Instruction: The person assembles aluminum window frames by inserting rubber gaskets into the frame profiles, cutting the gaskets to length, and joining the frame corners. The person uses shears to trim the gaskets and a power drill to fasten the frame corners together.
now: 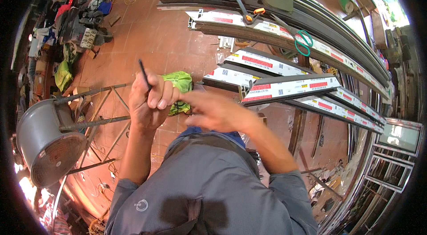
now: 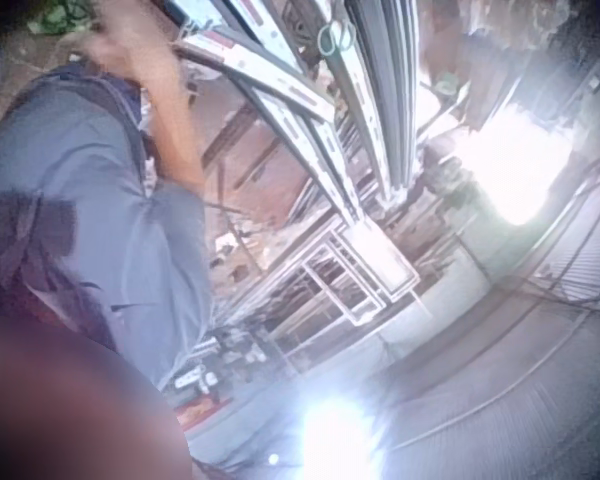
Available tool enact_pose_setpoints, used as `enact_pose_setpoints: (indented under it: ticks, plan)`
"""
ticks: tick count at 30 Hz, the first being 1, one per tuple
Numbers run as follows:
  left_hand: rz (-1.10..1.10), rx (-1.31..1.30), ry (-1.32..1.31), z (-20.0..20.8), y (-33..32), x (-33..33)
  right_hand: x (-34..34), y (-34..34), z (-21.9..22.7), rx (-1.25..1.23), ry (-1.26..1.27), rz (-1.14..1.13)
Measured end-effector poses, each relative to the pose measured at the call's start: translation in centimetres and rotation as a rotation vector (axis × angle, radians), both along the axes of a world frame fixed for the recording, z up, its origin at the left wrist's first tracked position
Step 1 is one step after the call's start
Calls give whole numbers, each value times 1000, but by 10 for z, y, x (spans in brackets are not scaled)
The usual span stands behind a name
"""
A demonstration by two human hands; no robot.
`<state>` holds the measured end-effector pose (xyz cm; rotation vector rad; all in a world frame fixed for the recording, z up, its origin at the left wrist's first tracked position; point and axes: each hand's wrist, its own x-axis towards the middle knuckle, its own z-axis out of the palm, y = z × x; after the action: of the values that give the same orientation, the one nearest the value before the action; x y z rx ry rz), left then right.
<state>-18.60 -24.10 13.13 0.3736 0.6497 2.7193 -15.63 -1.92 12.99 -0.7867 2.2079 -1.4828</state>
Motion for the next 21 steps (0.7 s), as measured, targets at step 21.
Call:
enact_pose_setpoints:
  ticks: [21]
  plan:
    - [-100,-1193,-241,-147,-203,21,123,165,72,-1017,550,-1620]
